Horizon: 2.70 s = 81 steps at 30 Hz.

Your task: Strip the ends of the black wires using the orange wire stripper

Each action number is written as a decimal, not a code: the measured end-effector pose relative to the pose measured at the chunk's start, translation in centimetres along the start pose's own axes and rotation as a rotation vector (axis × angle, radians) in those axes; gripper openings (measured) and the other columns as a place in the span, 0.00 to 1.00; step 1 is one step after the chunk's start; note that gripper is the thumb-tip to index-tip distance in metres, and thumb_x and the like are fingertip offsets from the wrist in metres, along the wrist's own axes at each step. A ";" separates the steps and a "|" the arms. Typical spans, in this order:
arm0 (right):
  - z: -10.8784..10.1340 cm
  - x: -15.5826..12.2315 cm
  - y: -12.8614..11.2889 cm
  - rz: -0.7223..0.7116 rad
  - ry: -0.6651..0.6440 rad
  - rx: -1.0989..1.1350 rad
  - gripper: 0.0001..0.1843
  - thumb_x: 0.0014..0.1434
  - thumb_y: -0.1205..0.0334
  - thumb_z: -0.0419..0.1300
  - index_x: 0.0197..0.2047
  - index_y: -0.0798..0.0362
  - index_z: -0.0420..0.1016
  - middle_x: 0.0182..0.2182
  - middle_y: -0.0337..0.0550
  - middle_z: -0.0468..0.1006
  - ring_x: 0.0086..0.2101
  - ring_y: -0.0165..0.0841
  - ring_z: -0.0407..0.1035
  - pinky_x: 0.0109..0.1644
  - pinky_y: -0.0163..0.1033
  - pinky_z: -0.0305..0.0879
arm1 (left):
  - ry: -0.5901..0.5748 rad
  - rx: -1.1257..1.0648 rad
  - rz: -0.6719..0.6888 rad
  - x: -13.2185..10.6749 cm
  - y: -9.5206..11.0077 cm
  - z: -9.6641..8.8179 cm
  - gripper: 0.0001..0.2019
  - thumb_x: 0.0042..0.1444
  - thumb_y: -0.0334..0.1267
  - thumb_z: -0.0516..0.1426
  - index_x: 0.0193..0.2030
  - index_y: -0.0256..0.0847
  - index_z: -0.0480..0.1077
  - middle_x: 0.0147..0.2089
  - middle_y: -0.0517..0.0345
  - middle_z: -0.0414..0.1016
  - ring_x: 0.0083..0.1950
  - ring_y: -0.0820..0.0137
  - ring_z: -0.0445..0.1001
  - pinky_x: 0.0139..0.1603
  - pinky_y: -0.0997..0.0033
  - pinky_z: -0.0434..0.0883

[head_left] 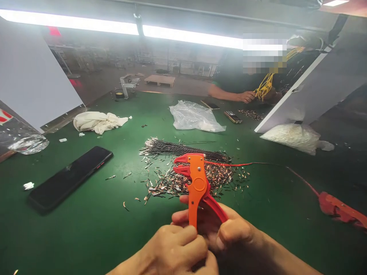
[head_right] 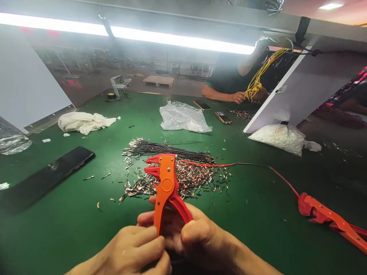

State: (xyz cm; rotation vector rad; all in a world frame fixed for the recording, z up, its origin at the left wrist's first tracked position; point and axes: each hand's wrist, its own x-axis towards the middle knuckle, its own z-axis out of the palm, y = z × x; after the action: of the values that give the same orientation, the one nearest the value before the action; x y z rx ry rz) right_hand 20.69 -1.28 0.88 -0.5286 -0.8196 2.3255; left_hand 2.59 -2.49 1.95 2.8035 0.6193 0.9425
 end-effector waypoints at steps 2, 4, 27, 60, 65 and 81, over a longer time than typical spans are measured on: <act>0.3 -0.1 -0.1 0.031 0.026 -0.012 0.45 0.30 0.72 0.54 0.57 0.51 0.67 0.54 0.51 0.77 0.57 0.50 0.68 0.61 0.56 0.61 | -0.031 -0.019 0.048 -0.3 -0.2 -0.2 0.10 0.58 0.26 0.54 0.28 0.42 0.70 0.18 0.61 0.70 0.19 0.72 0.65 0.17 0.70 0.60; 0.3 -0.1 -0.2 0.018 0.042 -0.012 0.44 0.30 0.72 0.55 0.57 0.50 0.67 0.52 0.50 0.78 0.54 0.49 0.70 0.60 0.56 0.61 | 0.020 -0.104 0.003 -0.6 -0.2 -0.8 0.10 0.60 0.30 0.54 0.28 0.41 0.69 0.21 0.58 0.74 0.20 0.71 0.67 0.19 0.71 0.62; -0.3 -2.2 -0.6 0.226 -0.137 0.138 0.32 0.43 0.50 0.64 0.50 0.56 0.71 0.31 0.45 0.79 0.31 0.33 0.72 0.40 0.36 0.64 | 0.484 -0.273 -0.397 -1.3 -0.6 -2.1 0.13 0.54 0.22 0.56 0.42 0.45 0.69 0.23 0.63 0.66 0.24 0.73 0.64 0.25 0.74 0.63; -0.5 -1.7 -0.5 -0.033 -0.113 -0.205 0.27 0.62 0.47 0.58 0.55 0.60 0.67 0.41 0.52 0.72 0.39 0.37 0.68 0.42 0.41 0.63 | 0.359 -0.565 -0.716 -1.1 -1.0 -3.2 0.11 0.53 0.31 0.51 0.21 0.41 0.57 0.20 0.66 0.51 0.21 0.77 0.52 0.21 0.75 0.53; -0.8 -1.5 -0.2 -0.032 -0.162 -0.116 0.27 0.63 0.46 0.58 0.56 0.58 0.66 0.40 0.50 0.72 0.37 0.35 0.70 0.41 0.39 0.65 | 0.353 -0.585 -0.722 -1.0 -0.8 -3.3 0.12 0.53 0.31 0.51 0.20 0.41 0.57 0.20 0.67 0.51 0.21 0.77 0.52 0.22 0.74 0.53; 0.2 -1.4 0.9 0.044 -0.134 0.173 0.27 0.55 0.46 0.62 0.47 0.61 0.71 0.30 0.47 0.76 0.23 0.29 0.71 0.32 0.35 0.71 | 0.321 -0.973 -0.831 -1.7 -1.4 -3.2 0.14 0.55 0.38 0.54 0.20 0.41 0.58 0.20 0.66 0.51 0.22 0.75 0.52 0.23 0.72 0.50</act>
State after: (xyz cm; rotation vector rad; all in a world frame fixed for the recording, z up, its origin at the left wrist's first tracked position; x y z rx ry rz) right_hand 21.24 -2.83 0.71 -0.3220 -0.6648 2.4646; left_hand -1.06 -2.00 3.27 1.3677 0.9148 1.0713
